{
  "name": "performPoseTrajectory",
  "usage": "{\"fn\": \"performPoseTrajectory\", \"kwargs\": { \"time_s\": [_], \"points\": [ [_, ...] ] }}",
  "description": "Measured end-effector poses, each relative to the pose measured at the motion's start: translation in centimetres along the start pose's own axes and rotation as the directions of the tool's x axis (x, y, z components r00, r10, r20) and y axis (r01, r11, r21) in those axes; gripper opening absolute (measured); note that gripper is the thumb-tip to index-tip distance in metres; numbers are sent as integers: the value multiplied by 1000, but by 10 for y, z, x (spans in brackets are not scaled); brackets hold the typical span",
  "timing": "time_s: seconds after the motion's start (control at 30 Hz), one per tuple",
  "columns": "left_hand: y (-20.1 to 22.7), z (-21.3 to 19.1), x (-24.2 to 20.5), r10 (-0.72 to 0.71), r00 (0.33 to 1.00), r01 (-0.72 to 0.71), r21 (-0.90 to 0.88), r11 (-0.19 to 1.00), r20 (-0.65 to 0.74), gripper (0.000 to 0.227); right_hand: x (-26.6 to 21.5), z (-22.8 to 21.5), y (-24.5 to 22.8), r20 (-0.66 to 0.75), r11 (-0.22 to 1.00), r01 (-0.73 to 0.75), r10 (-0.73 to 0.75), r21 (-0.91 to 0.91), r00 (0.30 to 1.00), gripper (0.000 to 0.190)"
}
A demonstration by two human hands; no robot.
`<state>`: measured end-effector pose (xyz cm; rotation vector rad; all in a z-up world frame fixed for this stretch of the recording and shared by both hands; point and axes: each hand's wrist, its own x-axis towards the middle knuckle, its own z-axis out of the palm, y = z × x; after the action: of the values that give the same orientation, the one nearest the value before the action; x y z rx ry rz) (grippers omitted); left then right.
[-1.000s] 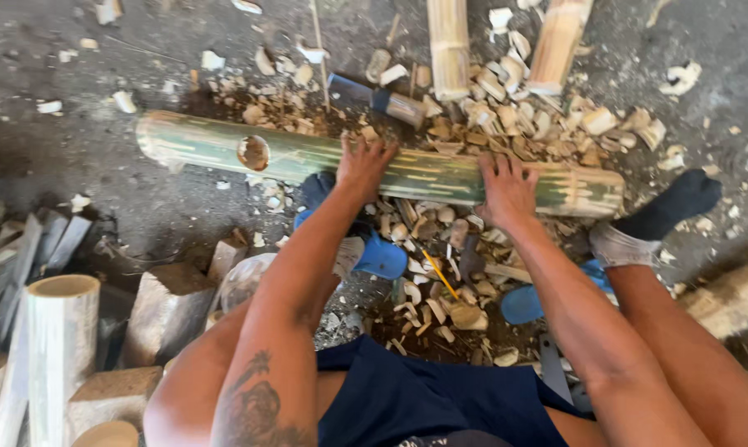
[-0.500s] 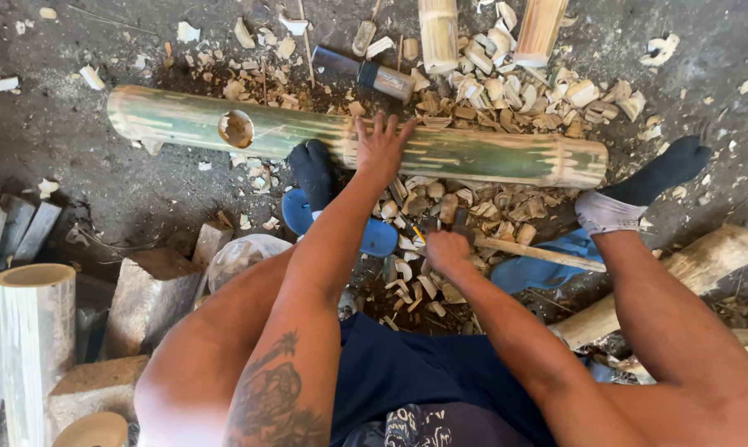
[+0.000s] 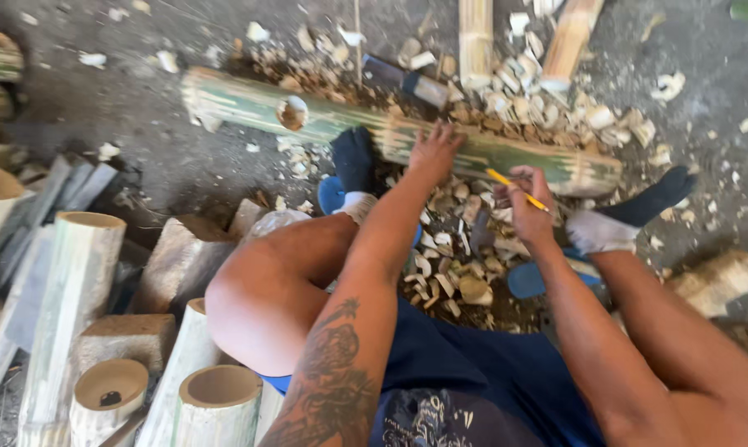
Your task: The person sits on the ground and uses a chisel and hammer to carve a hole into a bamboo pole. They repeatedly strike the chisel to remove material, then inspect the hole and continue carving.
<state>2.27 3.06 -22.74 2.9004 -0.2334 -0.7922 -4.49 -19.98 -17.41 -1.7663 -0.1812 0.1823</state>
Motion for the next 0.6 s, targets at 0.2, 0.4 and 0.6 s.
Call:
{"fn": "performPoseTrajectory", "kwargs": {
  "time_s": [0.2, 0.4, 0.6],
  "points": [
    [15, 35, 28, 48, 976, -45, 18, 999, -213, 88, 10, -13, 14, -26, 997, -23, 21, -74, 999, 25],
    [24, 19, 26, -16, 998, 18, 28, 999, -60, 104, 48, -18, 69, -19, 961, 62, -69, -269, 997, 12],
    [30, -21, 20, -32, 998, 35, -48, 998, 59, 109, 65, -16, 89, -17, 912, 105, -122, -396, 992, 13]
  ]
}}
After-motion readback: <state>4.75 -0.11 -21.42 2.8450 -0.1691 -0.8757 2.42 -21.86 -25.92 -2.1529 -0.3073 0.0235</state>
